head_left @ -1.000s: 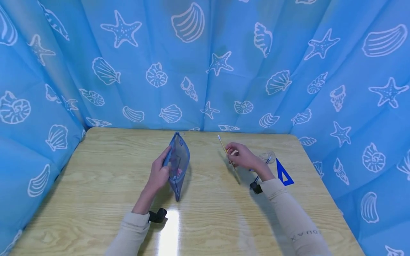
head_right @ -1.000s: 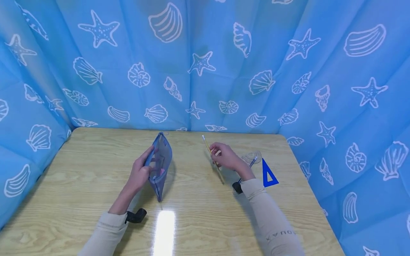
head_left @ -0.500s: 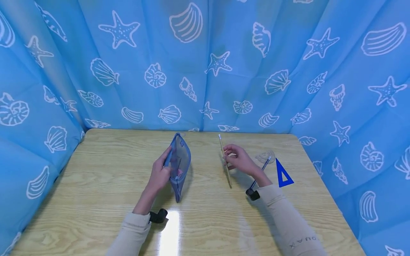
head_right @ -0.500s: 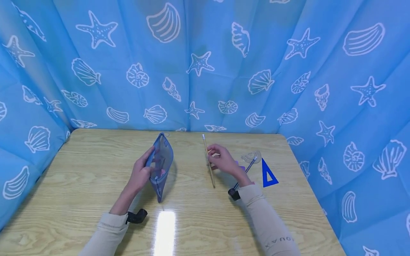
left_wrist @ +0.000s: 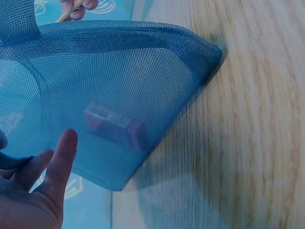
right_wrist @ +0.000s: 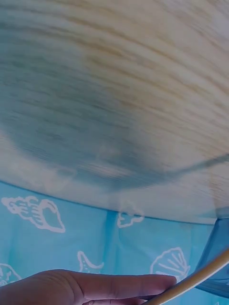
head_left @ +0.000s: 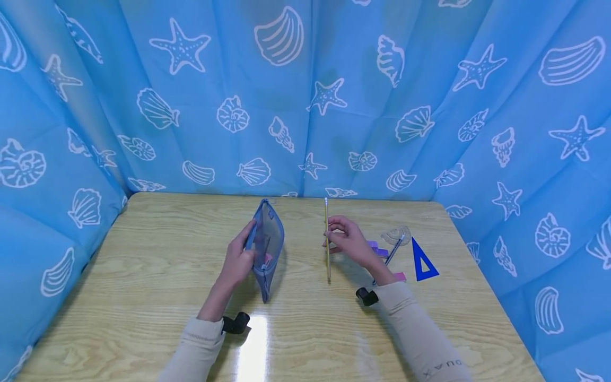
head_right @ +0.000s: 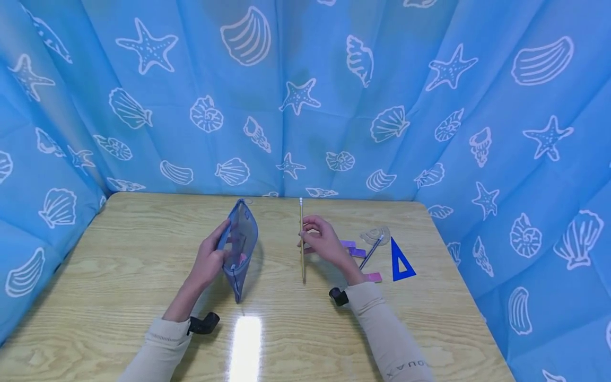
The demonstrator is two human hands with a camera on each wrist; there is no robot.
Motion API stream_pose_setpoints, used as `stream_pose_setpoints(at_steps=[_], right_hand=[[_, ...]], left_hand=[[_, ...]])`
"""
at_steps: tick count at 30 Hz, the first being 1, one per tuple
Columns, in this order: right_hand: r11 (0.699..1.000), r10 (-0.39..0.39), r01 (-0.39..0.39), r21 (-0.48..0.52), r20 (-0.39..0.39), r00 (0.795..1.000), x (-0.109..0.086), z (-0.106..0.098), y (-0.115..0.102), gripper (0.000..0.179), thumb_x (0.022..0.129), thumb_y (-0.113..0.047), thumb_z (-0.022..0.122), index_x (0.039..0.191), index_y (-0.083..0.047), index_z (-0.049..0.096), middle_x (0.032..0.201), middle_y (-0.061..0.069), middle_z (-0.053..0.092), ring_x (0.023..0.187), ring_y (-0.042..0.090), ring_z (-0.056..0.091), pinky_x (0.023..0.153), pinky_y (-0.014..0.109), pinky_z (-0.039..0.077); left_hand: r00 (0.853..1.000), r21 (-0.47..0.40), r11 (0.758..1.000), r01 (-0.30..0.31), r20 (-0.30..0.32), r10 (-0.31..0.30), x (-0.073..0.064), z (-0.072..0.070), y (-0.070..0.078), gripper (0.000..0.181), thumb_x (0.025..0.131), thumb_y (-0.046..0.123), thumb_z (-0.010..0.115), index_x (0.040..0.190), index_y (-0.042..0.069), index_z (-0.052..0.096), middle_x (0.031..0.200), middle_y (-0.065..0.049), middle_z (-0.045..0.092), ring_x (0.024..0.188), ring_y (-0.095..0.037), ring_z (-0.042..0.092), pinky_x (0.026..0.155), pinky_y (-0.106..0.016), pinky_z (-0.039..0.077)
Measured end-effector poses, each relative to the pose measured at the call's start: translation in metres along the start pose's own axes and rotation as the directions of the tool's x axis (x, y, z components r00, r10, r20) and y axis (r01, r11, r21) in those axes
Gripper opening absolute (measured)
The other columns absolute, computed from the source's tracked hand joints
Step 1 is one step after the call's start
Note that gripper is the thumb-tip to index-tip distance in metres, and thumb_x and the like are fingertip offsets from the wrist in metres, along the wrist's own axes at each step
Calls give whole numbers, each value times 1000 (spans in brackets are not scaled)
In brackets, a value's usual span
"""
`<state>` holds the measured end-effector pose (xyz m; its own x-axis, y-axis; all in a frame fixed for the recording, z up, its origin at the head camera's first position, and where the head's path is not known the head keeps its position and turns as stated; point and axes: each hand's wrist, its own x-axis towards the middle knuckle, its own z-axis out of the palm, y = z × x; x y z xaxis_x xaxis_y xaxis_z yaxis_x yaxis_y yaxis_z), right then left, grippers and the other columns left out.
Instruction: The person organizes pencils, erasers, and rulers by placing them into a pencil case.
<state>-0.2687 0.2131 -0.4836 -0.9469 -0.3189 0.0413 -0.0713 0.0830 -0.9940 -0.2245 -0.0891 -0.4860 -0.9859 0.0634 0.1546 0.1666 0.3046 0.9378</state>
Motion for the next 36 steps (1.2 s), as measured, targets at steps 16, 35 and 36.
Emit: stream_pose_setpoints(at_steps=[16,35,36], right_hand=[[999,-42,42,2,25,999,6,19,-19,39,99,0,57,136,6,46,107,19,56,75,14,70,63,40,61],[994,-108,108,-3,36,994,22,42,-43,36,101,-4,56,135,2,47,108,20,55,77,20,70,64,41,62],[993,-115,115,-8,34,993,23,43,-45,36,101,-4,56,135,2,47,107,16,55,76,17,69,64,41,62]], left_hand=[[1000,-20,1000,13,4,-13,-3,-2,1,87,75,-6,49,160,6,31,159,-21,39,144,-43,39,114,-57,36],[1000,-39,999,12,-1,-12,-4,-2,-2,86,77,-6,47,160,7,31,159,-19,41,141,-42,44,115,-58,34],[1000,-40,999,10,0,-10,-4,-2,-2,86,77,-6,47,160,7,31,159,-19,41,141,-42,44,115,-58,33]])
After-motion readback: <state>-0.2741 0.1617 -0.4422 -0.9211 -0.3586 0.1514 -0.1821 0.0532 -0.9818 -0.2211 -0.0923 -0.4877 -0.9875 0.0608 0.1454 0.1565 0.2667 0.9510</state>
